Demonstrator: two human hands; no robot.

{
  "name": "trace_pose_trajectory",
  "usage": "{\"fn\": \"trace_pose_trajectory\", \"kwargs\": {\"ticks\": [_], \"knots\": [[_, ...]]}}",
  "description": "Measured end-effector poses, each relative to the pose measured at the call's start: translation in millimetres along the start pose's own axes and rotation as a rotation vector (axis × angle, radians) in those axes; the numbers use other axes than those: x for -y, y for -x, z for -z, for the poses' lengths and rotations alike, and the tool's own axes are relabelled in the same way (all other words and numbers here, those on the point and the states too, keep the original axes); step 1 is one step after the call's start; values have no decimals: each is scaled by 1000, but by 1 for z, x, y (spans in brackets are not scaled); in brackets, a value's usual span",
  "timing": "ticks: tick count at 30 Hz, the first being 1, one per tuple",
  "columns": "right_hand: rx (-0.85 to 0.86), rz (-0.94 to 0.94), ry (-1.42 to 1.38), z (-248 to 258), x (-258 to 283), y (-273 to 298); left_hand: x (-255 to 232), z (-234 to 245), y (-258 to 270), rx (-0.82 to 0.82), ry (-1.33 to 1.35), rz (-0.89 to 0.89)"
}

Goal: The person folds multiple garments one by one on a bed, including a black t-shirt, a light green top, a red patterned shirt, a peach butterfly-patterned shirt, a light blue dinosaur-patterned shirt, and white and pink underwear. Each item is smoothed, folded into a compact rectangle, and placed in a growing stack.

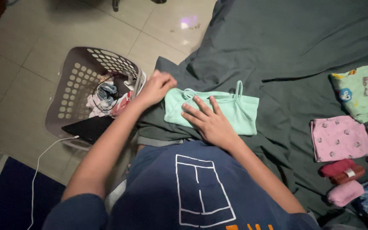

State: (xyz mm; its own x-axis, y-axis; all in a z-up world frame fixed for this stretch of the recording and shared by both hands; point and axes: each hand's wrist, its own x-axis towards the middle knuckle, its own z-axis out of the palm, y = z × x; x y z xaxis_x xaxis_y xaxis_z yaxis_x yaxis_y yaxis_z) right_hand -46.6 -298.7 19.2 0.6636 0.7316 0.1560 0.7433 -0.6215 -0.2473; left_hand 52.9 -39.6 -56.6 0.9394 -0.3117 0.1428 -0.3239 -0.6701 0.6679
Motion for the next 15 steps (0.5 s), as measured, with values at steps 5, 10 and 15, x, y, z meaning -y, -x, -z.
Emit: {"fn": "trace_pose_trajectory", "kwargs": {"ticks": [5, 10, 15], "knots": [[-41, 11, -85, 4, -6, 13, -35, -6, 26, -154, 204, 213], [-559, -779, -14, 12, -9, 75, -88, -2, 64, -81, 116, 188], [-280, -1290, -491, 8, -41, 114, -149, -33, 58, -68, -110, -427]]}}
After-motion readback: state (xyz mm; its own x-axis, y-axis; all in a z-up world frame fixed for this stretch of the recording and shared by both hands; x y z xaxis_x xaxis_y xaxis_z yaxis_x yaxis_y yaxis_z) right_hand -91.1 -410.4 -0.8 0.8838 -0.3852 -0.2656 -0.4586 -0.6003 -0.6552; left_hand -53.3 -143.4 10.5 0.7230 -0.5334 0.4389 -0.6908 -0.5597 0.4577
